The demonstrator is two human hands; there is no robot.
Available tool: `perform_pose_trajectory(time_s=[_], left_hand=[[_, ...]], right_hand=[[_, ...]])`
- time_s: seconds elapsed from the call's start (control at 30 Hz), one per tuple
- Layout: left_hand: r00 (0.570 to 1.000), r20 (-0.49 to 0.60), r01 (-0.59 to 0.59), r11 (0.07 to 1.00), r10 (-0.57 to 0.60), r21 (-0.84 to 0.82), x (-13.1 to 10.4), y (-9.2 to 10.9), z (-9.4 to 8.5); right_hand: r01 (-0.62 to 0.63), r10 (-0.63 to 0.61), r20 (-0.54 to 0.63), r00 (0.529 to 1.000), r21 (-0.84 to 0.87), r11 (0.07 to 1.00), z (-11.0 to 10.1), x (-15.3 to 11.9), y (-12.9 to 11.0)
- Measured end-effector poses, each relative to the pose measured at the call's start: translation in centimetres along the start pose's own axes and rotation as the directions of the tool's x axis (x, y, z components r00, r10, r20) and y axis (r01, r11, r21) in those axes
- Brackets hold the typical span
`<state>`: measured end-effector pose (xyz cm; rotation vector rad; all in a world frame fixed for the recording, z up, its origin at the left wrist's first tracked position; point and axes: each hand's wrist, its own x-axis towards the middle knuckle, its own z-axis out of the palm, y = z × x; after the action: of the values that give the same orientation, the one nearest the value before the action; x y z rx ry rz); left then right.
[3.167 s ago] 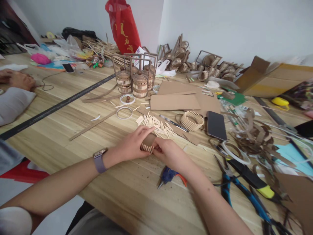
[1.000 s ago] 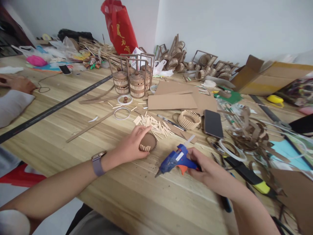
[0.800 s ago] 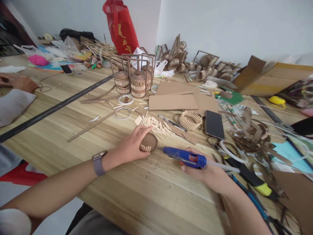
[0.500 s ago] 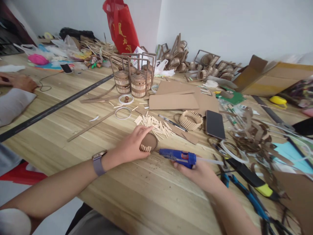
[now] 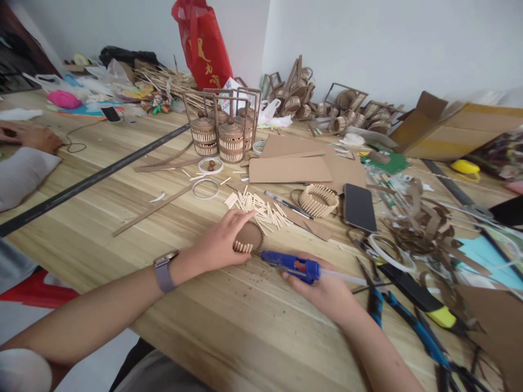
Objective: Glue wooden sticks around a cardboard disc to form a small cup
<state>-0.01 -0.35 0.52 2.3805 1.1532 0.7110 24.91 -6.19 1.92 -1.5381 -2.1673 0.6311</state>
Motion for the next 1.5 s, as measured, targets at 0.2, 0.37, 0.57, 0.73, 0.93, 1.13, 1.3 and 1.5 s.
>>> perform_pose_trajectory(time_s=[0.2,0.37,0.57,0.73,0.93,1.13,1.3,1.5], left_hand=[[1.0,0.002,0.004,1.0,-0.004,-0.004,-0.06,0.02,-0.02],[1.0,-0.001,-0.004,1.0,0.004,-0.011,-0.06,-0.1,0.02],[1.0,-0.003,-0.014,1.0,0.014,-0.017,-0.03,-0.15,0.04],[1.0,-0.001,-0.01,1.0,0.01,0.003,-0.03,-0.08,-0.06],[1.0,-0.002,-0.012,1.0,0.012,0.005,-0.07,-0.07,0.0],[1.0,-0.004,-0.015,1.0,0.015,0.002,-0.06,-0.12,0.07],[1.0,-0.008,-0.022,1.0,0.022,0.013,-0.03,-0.08,0.03],[1.0,-0.004,-0.022,1.0,0.022,0.001,-0.03,-0.12,0.01]], right_hand=[[0.015,-0.015,0.019,1.0,-0.006,1.0,0.4,-0.15,0.4],[0.019,-0.02,-0.02,1.0,-0.029,0.999,0.47,-0.14,0.34],[0.065,-0.065,-0.032,0.997,-0.026,0.998,0.54,0.04,0.12],[0.075,-0.076,-0.03,0.997,-0.043,0.996,0.52,0.0,0.12],[0.081,-0.082,-0.035,0.996,-0.027,0.996,0.49,-0.07,0.14],[0.073,-0.074,-0.032,0.997,-0.03,0.997,0.5,0.13,-0.14],[0.053,-0.053,-0.01,0.999,-0.023,0.998,0.5,0.11,-0.14],[0.034,-0.035,-0.018,0.999,-0.03,0.999,0.41,0.0,-0.28]])
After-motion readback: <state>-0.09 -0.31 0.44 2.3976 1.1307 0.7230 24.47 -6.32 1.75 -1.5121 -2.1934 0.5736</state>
